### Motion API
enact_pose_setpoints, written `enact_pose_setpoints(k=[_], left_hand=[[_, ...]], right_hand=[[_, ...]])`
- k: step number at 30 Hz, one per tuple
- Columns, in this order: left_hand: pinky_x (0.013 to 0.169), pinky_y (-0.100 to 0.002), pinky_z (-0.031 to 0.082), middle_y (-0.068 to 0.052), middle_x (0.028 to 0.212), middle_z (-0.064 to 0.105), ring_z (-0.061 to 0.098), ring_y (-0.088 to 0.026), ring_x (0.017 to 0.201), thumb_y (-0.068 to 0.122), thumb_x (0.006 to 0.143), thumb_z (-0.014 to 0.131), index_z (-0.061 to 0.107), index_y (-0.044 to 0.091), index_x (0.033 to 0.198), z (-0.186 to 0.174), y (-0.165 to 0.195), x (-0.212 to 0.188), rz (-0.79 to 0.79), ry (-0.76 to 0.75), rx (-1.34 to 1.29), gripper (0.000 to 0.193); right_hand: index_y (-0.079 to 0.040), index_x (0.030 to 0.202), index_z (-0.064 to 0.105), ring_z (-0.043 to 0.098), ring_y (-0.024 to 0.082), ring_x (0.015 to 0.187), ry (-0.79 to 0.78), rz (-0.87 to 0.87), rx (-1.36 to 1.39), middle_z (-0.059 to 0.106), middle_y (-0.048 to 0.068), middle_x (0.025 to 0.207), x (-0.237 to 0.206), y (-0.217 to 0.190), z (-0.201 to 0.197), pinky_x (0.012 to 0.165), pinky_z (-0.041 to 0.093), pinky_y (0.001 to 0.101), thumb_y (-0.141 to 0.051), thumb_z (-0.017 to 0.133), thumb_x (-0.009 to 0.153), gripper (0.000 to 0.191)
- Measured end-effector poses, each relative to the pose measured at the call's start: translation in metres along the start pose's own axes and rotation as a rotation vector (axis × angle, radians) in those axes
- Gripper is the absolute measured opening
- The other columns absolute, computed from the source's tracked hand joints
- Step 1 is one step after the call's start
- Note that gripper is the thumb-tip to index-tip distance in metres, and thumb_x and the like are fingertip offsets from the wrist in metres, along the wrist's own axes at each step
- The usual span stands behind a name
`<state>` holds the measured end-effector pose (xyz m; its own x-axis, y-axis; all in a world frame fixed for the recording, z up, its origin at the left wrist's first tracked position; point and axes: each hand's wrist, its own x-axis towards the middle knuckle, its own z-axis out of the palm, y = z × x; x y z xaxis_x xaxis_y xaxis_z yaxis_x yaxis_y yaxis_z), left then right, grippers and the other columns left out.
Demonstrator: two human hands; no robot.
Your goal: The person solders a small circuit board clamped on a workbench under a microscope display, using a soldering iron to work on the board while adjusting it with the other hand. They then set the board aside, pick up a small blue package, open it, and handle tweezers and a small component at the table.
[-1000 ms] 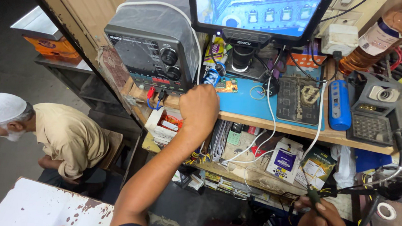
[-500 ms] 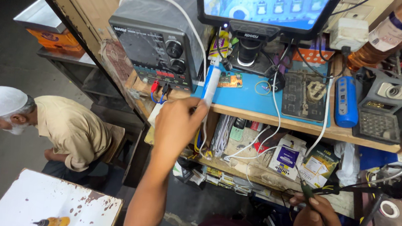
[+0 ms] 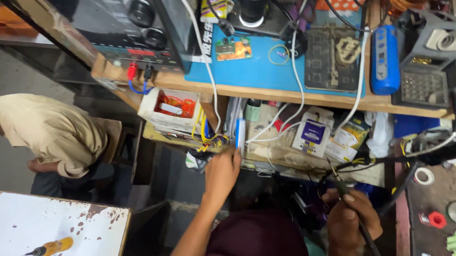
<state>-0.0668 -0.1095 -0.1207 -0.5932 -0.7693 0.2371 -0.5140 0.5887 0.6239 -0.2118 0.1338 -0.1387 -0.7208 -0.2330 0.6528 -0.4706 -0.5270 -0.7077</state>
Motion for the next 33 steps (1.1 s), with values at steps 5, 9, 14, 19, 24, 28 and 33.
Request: enact_pose_setpoints(k=[5, 9, 14, 19, 24, 28, 33], left_hand=[[0.059, -0.046, 0.059, -0.016, 0.077, 0.073, 0.074, -0.033, 0.069, 0.009, 0.091, 0.057, 0.068, 0.007, 0.082, 0.039, 0.018, 0.068, 0.178, -0.013, 0.349, 0.014], [0.061, -0.045, 0.059, -0.014, 0.081, 0.076, 0.076, -0.032, 0.074, 0.013, 0.091, 0.057, 0.074, 0.011, 0.084, 0.073, 0.036, 0.122, 0.255, -0.207, 0.527, 0.019], [0.068, -0.050, 0.060, -0.019, 0.090, 0.076, 0.076, -0.036, 0.084, 0.019, 0.091, 0.058, 0.079, 0.010, 0.087, 0.100, 0.049, 0.148, 0.088, -0.329, 0.433, 0.024], [0.078, -0.053, 0.059, -0.023, 0.097, 0.075, 0.075, -0.041, 0.092, 0.027, 0.092, 0.059, 0.080, 0.006, 0.093, 0.098, 0.057, 0.134, -0.007, -0.384, 0.362, 0.029], [0.080, -0.056, 0.054, -0.027, 0.095, 0.072, 0.068, -0.049, 0.095, 0.039, 0.098, 0.058, 0.078, 0.011, 0.100, 0.039, 0.067, 0.105, -0.069, -0.255, 0.091, 0.035], [0.059, -0.041, 0.049, -0.015, 0.070, 0.067, 0.065, -0.030, 0.067, 0.032, 0.100, 0.059, 0.074, 0.006, 0.095, 0.002, 0.048, 0.053, 0.049, -0.325, -0.360, 0.031], [0.046, -0.027, 0.038, -0.002, 0.050, 0.058, 0.053, -0.007, 0.047, 0.028, 0.099, 0.063, 0.079, 0.006, 0.087, -0.010, -0.009, -0.007, -0.119, -0.586, -0.509, 0.029]], right_hand=[[-0.001, 0.125, 0.065, 0.070, 0.030, 0.082, 0.016, 0.031, -0.036, 0.068, 0.025, 0.108, -0.008, -0.012, -0.014, 0.073, 0.059, 0.0364, -0.026, 0.066, 0.107, 0.031], [-0.003, 0.126, 0.064, 0.070, 0.030, 0.083, 0.009, 0.023, -0.110, 0.069, 0.024, 0.107, -0.015, -0.026, -0.026, 0.073, 0.059, 0.0354, -0.026, 0.064, 0.108, 0.030], [-0.002, 0.126, 0.063, 0.069, 0.031, 0.089, 0.045, 0.033, -0.049, 0.066, 0.025, 0.114, -0.023, -0.039, -0.040, 0.076, 0.061, 0.0386, -0.022, 0.067, 0.106, 0.029], [0.000, 0.124, 0.061, 0.072, 0.029, 0.086, 0.242, 0.076, -0.258, 0.067, 0.022, 0.108, -0.033, -0.053, -0.059, 0.071, 0.062, 0.0369, -0.021, 0.071, 0.102, 0.032], [0.000, 0.119, 0.067, 0.069, 0.019, 0.077, 0.301, 0.007, -0.312, 0.070, 0.013, 0.094, 0.037, -0.073, -0.056, 0.067, 0.056, 0.0289, -0.021, 0.068, 0.108, 0.024], [0.003, 0.117, 0.066, 0.067, 0.015, 0.095, 0.275, 0.054, -0.462, 0.068, 0.007, 0.113, 0.158, -0.080, -0.021, 0.085, 0.057, 0.0290, -0.011, 0.065, 0.109, 0.016], [-0.002, 0.107, 0.071, 0.062, 0.009, 0.073, 0.195, 0.092, -0.832, 0.068, 0.002, 0.080, 0.267, -0.058, 0.026, 0.066, 0.048, 0.0253, -0.020, 0.070, 0.106, 0.018]])
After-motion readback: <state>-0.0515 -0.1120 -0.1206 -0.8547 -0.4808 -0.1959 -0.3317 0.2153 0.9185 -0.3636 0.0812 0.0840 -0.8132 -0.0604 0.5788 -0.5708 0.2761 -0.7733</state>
